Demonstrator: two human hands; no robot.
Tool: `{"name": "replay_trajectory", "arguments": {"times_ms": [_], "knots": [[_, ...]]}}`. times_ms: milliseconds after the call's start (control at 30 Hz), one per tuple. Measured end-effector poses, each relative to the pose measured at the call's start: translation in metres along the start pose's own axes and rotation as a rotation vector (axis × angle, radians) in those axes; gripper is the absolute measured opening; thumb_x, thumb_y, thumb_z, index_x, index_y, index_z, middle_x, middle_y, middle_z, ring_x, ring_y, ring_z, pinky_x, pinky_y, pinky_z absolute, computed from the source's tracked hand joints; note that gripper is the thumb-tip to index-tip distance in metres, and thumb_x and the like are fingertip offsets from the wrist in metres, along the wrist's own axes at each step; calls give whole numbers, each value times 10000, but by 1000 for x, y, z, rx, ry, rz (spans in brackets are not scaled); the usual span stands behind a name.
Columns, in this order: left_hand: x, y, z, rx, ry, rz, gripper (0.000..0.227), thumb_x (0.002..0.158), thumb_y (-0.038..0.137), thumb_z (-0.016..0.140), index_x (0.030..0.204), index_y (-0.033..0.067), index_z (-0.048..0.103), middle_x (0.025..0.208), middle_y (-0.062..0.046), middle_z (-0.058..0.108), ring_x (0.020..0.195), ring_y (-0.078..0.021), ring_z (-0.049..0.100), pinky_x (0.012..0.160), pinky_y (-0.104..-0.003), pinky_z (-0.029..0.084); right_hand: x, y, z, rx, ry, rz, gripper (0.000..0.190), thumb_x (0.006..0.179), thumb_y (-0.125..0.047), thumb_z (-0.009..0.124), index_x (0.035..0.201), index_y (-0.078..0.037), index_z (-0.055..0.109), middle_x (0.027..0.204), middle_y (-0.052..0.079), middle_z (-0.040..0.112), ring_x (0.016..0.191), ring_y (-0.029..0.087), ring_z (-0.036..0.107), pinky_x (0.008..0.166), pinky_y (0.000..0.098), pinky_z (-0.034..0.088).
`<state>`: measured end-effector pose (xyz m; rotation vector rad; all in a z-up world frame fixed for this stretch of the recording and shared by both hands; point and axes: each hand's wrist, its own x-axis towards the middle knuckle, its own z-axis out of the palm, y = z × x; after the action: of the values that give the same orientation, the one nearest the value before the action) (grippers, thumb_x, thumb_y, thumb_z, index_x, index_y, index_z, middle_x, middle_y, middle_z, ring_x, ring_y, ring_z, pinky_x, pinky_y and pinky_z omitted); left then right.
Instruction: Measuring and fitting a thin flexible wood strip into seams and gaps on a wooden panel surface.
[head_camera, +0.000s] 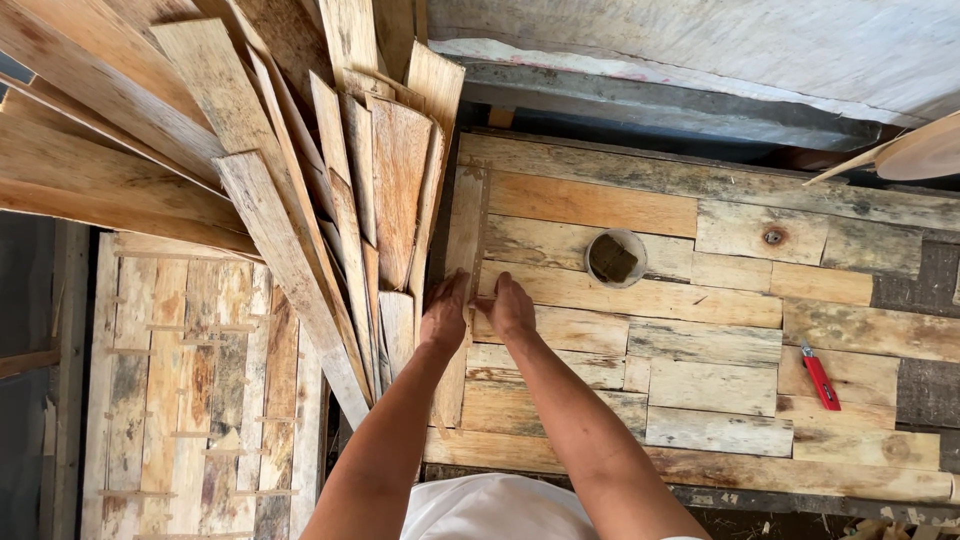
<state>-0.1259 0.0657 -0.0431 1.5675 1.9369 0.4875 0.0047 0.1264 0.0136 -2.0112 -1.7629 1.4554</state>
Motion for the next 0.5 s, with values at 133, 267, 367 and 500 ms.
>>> {"name": "replay_trajectory", "arguments": {"times_ms": [133, 267, 367, 500], "knots": [[-1, 1, -2, 1, 9, 13, 679, 875, -73, 469, 1526, 118, 447, 1581, -97, 454, 1456, -301, 396, 1207, -381, 304, -2, -1, 0, 76, -9, -2, 242, 1027, -188, 589, 992, 11, 456, 969, 135, 544, 818, 204, 587, 681, 350, 571], [-1, 0, -2, -5, 8, 22, 683, 865, -63, 494, 1522, 116, 450, 1578, -91, 459, 1459, -293, 395, 1208, -376, 299, -9, -9, -4, 212, -32, 93, 351, 966, -295, 615, 1090, -3, 465, 1067, 159, 582, 931, 297, 682, 781, 373, 574], [-1, 0, -2, 0, 9, 35, 689, 857, -35, 538, 1523, 113, 442, 1581, -84, 457, 1460, -283, 395, 1210, -370, 298, -3, 3, 2, -147, 5, -14, 622, 809, -361, 821, 1173, -7, 462, 1142, 190, 599, 1037, 346, 660, 874, 420, 544], [0, 5, -9, 7, -27, 27, 718, 842, 55, 646, 1520, 105, 413, 1582, -78, 437, 1459, -276, 379, 1208, -369, 287, 2, 12, 7, -379, 32, -129, 870, 700, -391, 958, 1274, -2, 433, 1201, 229, 586, 1081, 375, 638, 910, 447, 544]]}}
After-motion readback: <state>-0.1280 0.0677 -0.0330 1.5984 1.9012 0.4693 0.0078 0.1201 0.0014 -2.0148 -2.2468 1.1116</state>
